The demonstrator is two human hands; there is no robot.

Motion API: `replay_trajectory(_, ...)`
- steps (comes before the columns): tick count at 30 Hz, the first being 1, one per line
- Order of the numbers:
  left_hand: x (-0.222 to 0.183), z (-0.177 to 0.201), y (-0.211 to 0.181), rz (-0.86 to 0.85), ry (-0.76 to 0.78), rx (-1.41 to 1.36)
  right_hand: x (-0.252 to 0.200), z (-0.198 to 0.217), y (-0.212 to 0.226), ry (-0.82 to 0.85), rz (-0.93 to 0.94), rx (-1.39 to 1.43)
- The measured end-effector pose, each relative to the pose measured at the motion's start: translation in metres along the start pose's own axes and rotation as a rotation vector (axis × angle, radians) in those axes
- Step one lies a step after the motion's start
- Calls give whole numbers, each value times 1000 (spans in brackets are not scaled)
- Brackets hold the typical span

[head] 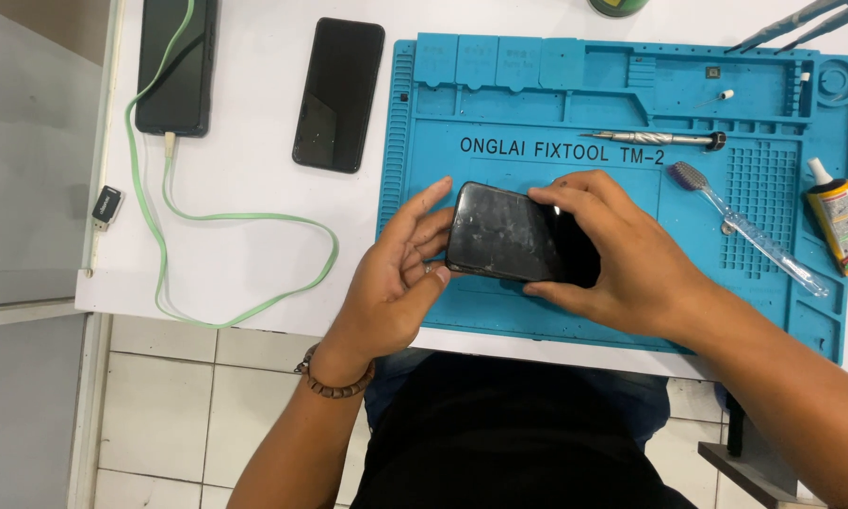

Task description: Disassembling a mobile phone, cleaning internal components with a brush and spray, and preparing to reassemble it.

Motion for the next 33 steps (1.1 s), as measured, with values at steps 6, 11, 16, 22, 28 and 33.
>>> replay_trajectory(6,-1,-1,-2,-34,22,-44,-2,-3,-3,29,-31,-36)
replay_trajectory(11,-1,-3,-5,-33,22,-25,-4,-3,-2,23,11,-42)
replay_trajectory(16,-1,-2,-3,-22,-12,16,-6,-3,0,23,83,-52)
replay_trajectory(22,4,-1,10,12,-96,-24,-11,0,8,-37,174,-128)
replay_trajectory(28,12,-1,14,134,-205,132,-19,5,34,-167,374,-249)
replay_trajectory(33,14,-5,14,122,-159,259,-25,7,40,-231,434,-371)
Point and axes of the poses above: each hand's wrist, its own x-axis towards the middle knuckle, its own z-axis out of the back of the hand, y = z × x, the point moved 8 cm from there along x, towards the middle knuckle, and after that the axes turned 8 degrees about -z, right-handed, at the moved point
